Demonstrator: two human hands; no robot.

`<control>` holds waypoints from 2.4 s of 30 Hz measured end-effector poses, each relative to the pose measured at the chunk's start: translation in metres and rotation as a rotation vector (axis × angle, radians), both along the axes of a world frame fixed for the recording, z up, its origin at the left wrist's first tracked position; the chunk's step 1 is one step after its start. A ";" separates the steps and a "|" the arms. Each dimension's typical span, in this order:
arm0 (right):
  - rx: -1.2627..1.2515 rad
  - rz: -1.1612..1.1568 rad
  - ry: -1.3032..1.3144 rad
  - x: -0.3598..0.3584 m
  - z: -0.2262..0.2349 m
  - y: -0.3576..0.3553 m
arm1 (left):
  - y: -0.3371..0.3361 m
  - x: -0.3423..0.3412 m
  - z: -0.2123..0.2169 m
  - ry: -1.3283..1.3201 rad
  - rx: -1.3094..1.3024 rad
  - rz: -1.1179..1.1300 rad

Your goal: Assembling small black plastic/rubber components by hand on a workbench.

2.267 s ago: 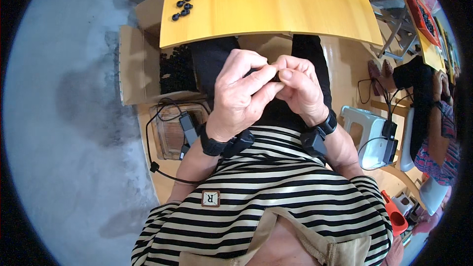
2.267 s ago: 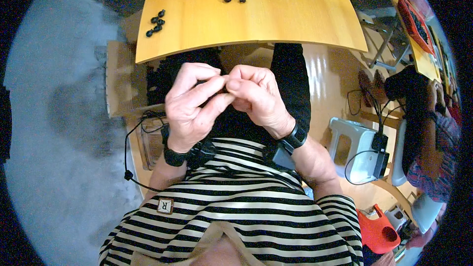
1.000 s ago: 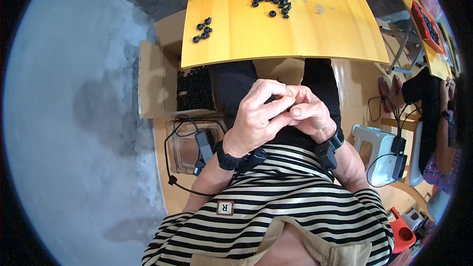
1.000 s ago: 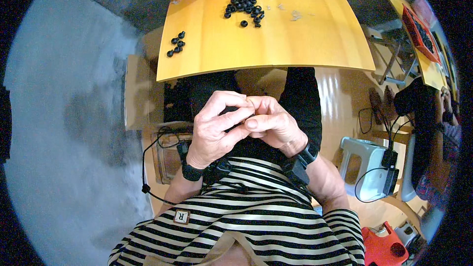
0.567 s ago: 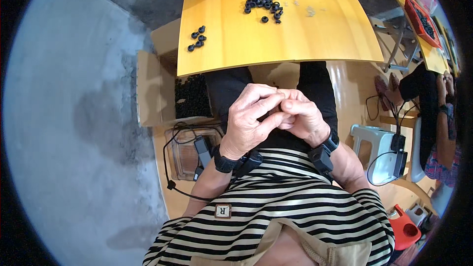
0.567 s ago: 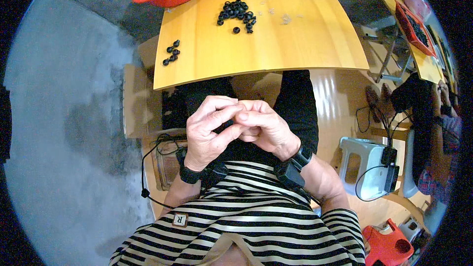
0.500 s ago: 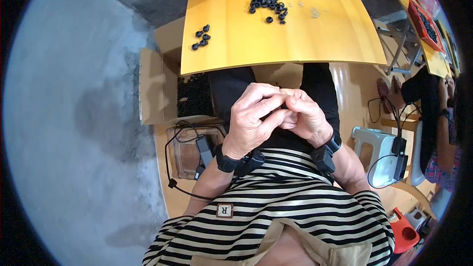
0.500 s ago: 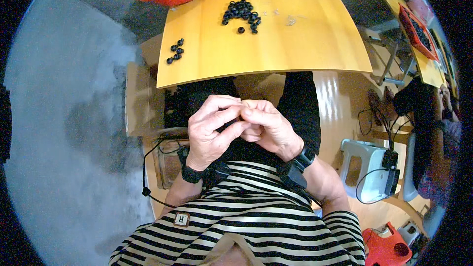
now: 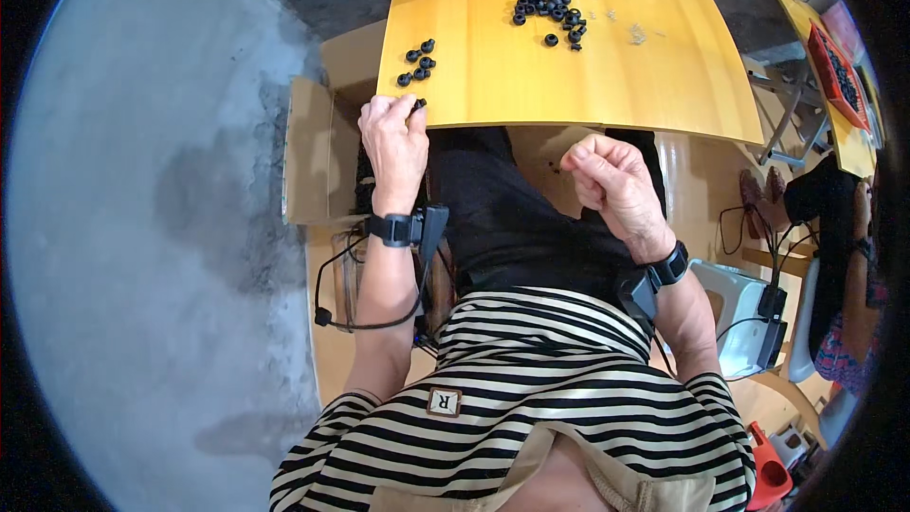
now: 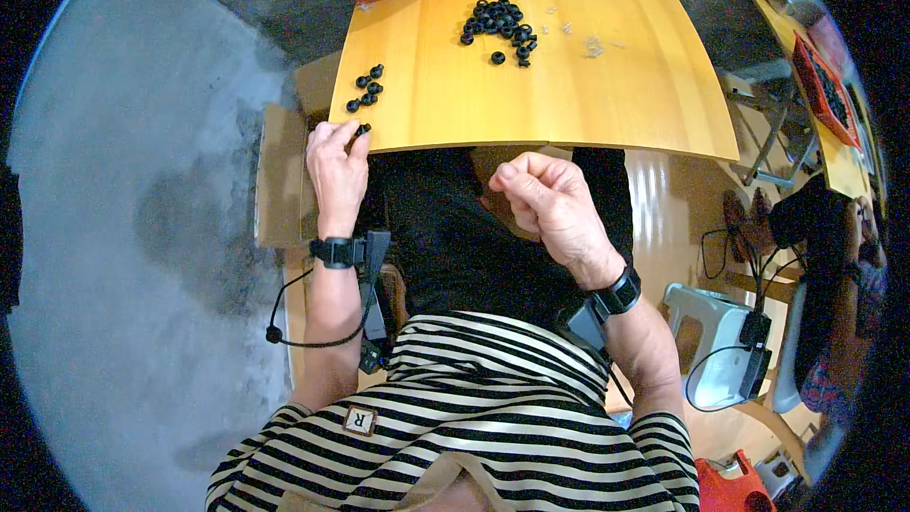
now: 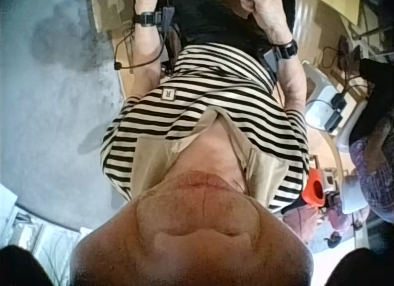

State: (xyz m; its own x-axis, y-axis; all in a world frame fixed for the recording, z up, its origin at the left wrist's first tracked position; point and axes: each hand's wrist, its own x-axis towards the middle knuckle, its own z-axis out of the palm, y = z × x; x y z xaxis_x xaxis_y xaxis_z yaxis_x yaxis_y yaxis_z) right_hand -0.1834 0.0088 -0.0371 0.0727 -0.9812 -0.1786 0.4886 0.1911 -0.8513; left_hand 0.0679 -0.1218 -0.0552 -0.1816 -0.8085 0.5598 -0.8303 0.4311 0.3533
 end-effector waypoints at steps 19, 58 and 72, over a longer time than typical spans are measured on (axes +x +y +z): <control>-0.386 -0.519 1.104 -0.020 -0.001 -0.074 | -0.021 -0.009 -0.016 0.272 -0.071 -0.002; 0.019 0.045 -0.456 0.016 0.016 0.026 | 0.105 -0.081 0.057 0.485 0.223 -0.677; -0.018 0.087 -0.407 0.023 0.010 0.030 | 0.106 -0.073 0.060 0.526 0.281 -0.756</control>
State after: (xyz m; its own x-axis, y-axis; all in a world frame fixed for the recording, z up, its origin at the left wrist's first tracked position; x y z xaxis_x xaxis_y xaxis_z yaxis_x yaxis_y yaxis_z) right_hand -0.1608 0.0384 -0.0270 0.2165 -0.9710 -0.1013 0.7686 0.2335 -0.5956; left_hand -0.0051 -0.0157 0.0045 -0.4910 -0.6976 0.5218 -0.0737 0.6301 0.7730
